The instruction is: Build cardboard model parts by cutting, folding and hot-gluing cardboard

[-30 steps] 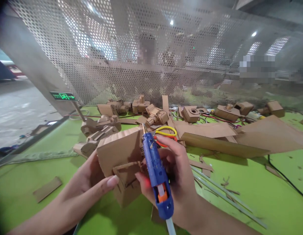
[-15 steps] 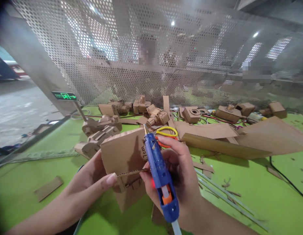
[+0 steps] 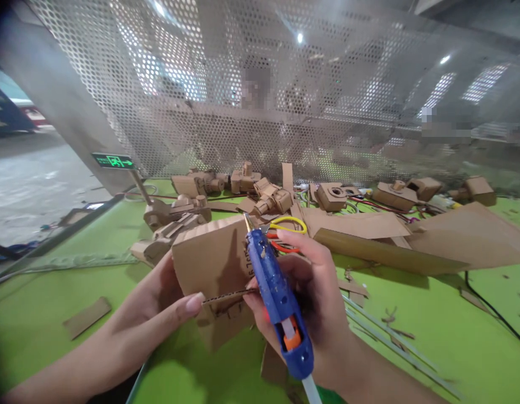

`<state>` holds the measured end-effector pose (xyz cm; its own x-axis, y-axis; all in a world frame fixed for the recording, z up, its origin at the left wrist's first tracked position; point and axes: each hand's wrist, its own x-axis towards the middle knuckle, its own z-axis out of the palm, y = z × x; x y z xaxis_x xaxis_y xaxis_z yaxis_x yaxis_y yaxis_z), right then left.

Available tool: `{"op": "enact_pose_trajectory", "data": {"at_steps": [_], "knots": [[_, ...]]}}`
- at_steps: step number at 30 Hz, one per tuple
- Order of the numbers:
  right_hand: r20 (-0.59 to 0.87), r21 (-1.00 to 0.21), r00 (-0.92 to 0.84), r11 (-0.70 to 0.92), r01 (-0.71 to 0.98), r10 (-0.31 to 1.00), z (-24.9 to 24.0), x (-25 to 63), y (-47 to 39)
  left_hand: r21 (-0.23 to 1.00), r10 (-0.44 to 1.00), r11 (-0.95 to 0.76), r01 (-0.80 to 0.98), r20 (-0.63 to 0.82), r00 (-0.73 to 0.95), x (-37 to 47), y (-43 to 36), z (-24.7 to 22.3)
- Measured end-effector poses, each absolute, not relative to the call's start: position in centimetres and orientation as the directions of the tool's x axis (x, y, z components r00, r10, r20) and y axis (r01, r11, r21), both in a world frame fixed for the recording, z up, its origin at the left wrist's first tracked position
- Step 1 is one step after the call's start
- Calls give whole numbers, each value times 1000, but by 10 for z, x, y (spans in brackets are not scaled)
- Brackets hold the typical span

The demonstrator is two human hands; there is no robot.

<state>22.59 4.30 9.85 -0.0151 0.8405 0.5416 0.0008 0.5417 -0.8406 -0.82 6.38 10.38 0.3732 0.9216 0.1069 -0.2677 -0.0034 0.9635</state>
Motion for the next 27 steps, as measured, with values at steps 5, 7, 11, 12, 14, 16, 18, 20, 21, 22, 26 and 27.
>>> {"op": "enact_pose_trajectory", "data": {"at_steps": [5,7,11,12,14,16,18,20,21,22,26,27], "knots": [[563,-825,-36,564,44,826,102,228,44,973,938,-167,-162,207,276,-15,65,92],[573,-816,-15,573,76,819,103,229,43,971,947,-219,-99,236,219,-16,62,88],[622,-775,-13,618,129,783,102,232,41,927,921,-374,2,372,113,-14,57,85],[633,-767,-8,628,134,774,102,233,41,912,909,-410,19,407,92,-13,56,85],[649,-752,-7,644,139,760,101,234,40,895,894,-445,25,443,57,-11,55,87],[657,-744,-13,651,148,754,101,234,39,898,898,-440,-2,440,31,-10,54,90],[662,-737,-12,654,169,749,102,233,39,914,915,-402,-46,404,25,-10,55,94],[671,-729,17,656,195,741,103,231,39,938,940,-326,-118,335,64,-11,59,97],[675,-726,38,655,209,737,103,230,40,949,953,-270,-164,287,95,-11,61,98],[681,-721,57,656,223,730,102,229,40,955,964,-206,-214,235,122,-11,63,99],[707,-677,13,671,302,707,89,230,44,940,996,1,-341,30,85,-8,67,103],[713,-656,-28,680,326,701,83,231,45,935,998,34,-352,-12,64,-5,66,103]]}}
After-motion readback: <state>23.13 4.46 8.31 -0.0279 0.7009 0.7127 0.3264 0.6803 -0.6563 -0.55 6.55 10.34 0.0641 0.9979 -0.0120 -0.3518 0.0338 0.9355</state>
